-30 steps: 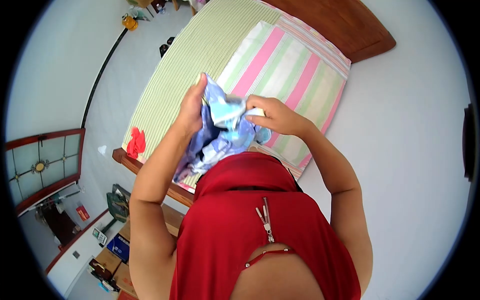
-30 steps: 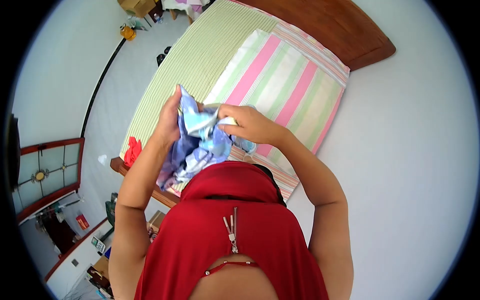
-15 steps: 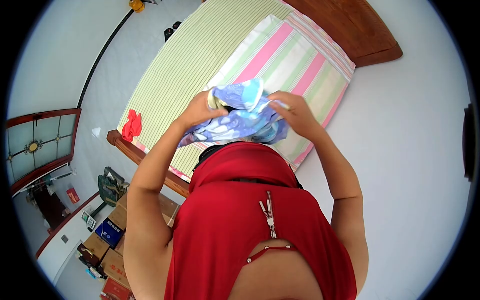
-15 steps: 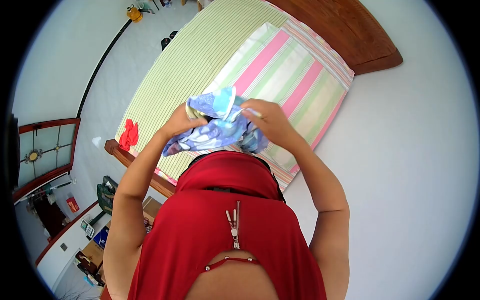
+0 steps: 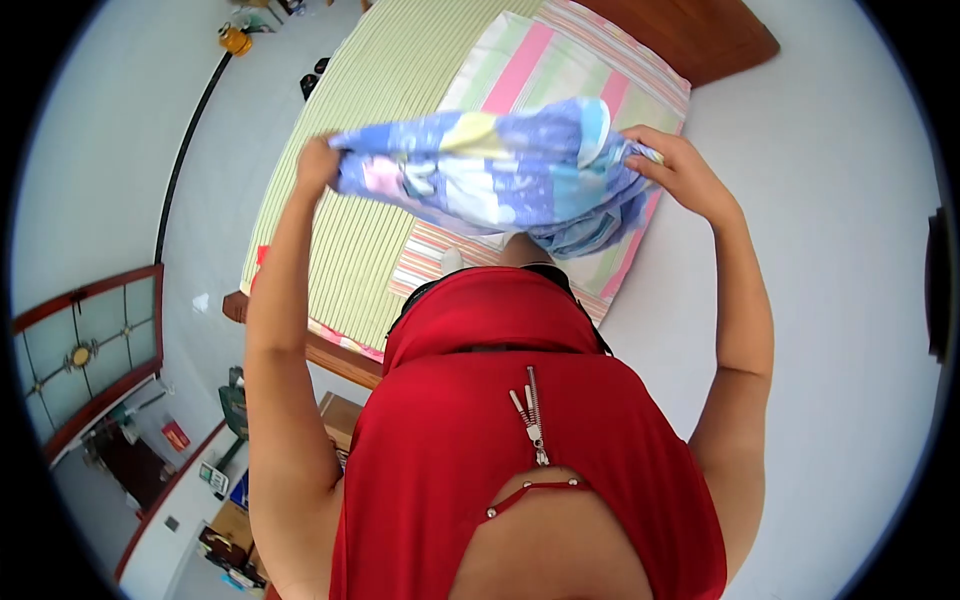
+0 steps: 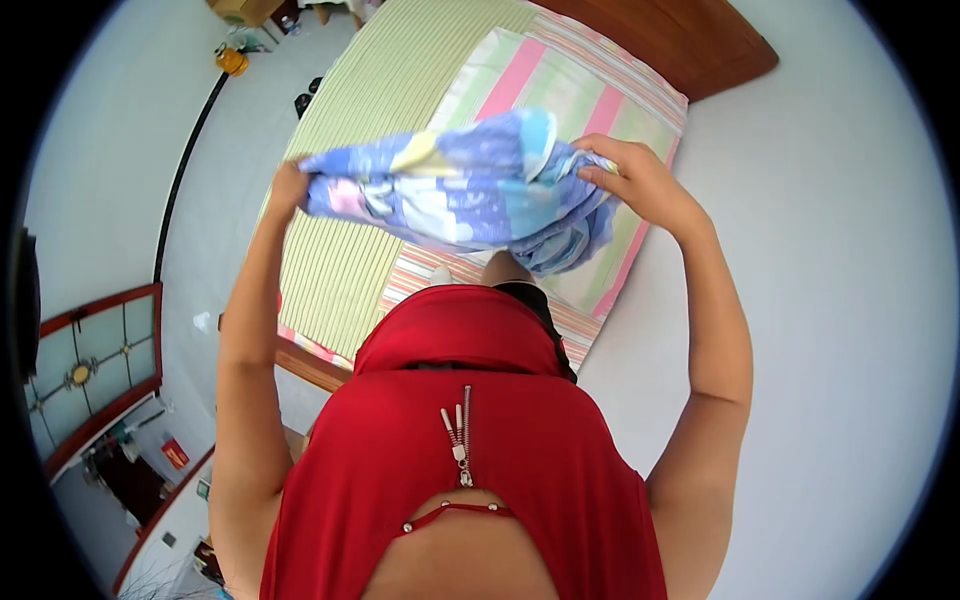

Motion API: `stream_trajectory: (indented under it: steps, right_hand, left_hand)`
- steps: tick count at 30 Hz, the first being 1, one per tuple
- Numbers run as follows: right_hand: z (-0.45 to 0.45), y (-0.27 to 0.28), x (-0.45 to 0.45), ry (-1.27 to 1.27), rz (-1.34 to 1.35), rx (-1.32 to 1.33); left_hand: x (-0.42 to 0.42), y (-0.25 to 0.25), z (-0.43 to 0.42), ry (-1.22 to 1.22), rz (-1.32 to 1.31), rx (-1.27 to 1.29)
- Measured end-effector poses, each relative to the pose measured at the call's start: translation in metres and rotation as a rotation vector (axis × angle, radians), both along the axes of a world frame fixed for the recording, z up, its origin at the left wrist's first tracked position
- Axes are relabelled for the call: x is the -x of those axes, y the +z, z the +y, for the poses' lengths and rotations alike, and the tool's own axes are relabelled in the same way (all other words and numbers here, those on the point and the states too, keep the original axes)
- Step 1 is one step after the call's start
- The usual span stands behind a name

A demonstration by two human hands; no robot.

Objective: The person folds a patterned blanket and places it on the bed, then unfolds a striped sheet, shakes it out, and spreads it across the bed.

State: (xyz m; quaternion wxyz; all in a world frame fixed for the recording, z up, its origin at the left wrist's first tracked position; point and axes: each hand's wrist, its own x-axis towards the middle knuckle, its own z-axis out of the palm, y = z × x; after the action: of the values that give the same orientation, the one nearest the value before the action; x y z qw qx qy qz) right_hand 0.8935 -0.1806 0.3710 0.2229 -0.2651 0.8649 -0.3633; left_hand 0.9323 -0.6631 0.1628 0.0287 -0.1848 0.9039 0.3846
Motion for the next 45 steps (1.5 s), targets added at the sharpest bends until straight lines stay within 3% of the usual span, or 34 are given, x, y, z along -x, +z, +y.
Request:
stream_trajectory:
  steps: [3, 11, 14, 17, 18, 19, 20, 21, 22, 23, 24, 25, 26, 27, 30, 34, 35, 39, 45]
  right_hand:
    - [0.019, -0.028, 0.014, 0.017, 0.174, -0.256]
    - [0.053, -0.075, 0.102, -0.35, 0.708, -0.07]
    - [0.039, -0.055, 0.076, -0.51, 0.905, 0.003]
    - [0.044, -0.09, 0.075, -0.587, 1.044, -0.027]
    - [0.048, -0.092, 0.083, -0.603, 1.083, -0.072]
    - [0.051, -0.088, 0.096, -0.561, 1.165, -0.186]
    - [0.064, -0.108, 0.101, -0.516, 1.149, -0.112]
    - [0.075, -0.143, 0.11, -0.468, 1.136, -0.038]
    - [0.094, -0.188, 0.101, -0.437, 0.701, -0.018]
    - [0.12, -0.261, 0.078, -0.31, 0.551, -0.016]
    - [0.139, -0.285, 0.054, -0.129, 0.034, -0.061]
    - [0.147, -0.312, 0.034, 0.017, -0.301, -0.258]
    - [0.142, -0.281, 0.021, -0.039, -0.561, -0.23]
    - [0.153, -0.266, 0.004, 0.175, -0.281, -0.166]
    - [0.178, -0.215, 0.019, -0.141, -0.601, -0.094]
    - [0.19, -0.174, -0.006, -0.134, -0.35, -0.104]
    - [0.198, -0.164, 0.001, -0.184, -0.315, -0.069]
    - [0.25, -0.173, 0.087, -0.257, 0.003, -0.197]
    - [0.321, -0.161, 0.239, -0.496, 0.154, -0.575]
  left_hand:
    - [0.056, 0.088, 0.017, -0.033, 0.21, 0.16]
    - [0.141, 0.219, 0.058, -0.134, 0.56, 0.47]
    - [0.143, 0.219, 0.031, -0.184, 0.663, 0.291]
    - [0.126, 0.2, 0.059, -0.092, 0.84, 0.393]
    - [0.123, 0.203, 0.078, -0.026, 0.722, 0.312]
    - [0.137, 0.189, 0.072, -0.032, 0.79, 0.365]
    - [0.136, 0.169, 0.088, -0.041, 0.831, 0.404]
    - [0.145, 0.117, 0.067, -0.177, 0.742, 0.672]
    - [0.139, 0.057, 0.044, -0.522, 0.216, 0.997]
    - [0.119, 0.01, 0.051, -0.863, -0.246, 0.891]
    - [0.097, -0.017, 0.069, -0.964, -0.505, 0.78]
    - [0.093, -0.011, 0.094, -1.067, -0.763, 0.652]
    - [0.095, -0.002, 0.111, -1.08, -0.819, 0.524]
    - [0.095, 0.019, 0.114, -1.155, -0.768, 0.555]
    - [0.125, 0.052, 0.136, -0.932, -0.903, 0.185]
    - [0.131, 0.096, 0.154, -0.924, -0.698, 0.209]
    - [0.144, 0.087, 0.154, -1.043, -0.537, 0.314]
    - [0.238, 0.058, 0.205, -0.869, -0.376, 0.346]
    - [0.421, 0.024, 0.317, -0.71, -0.07, 0.508]
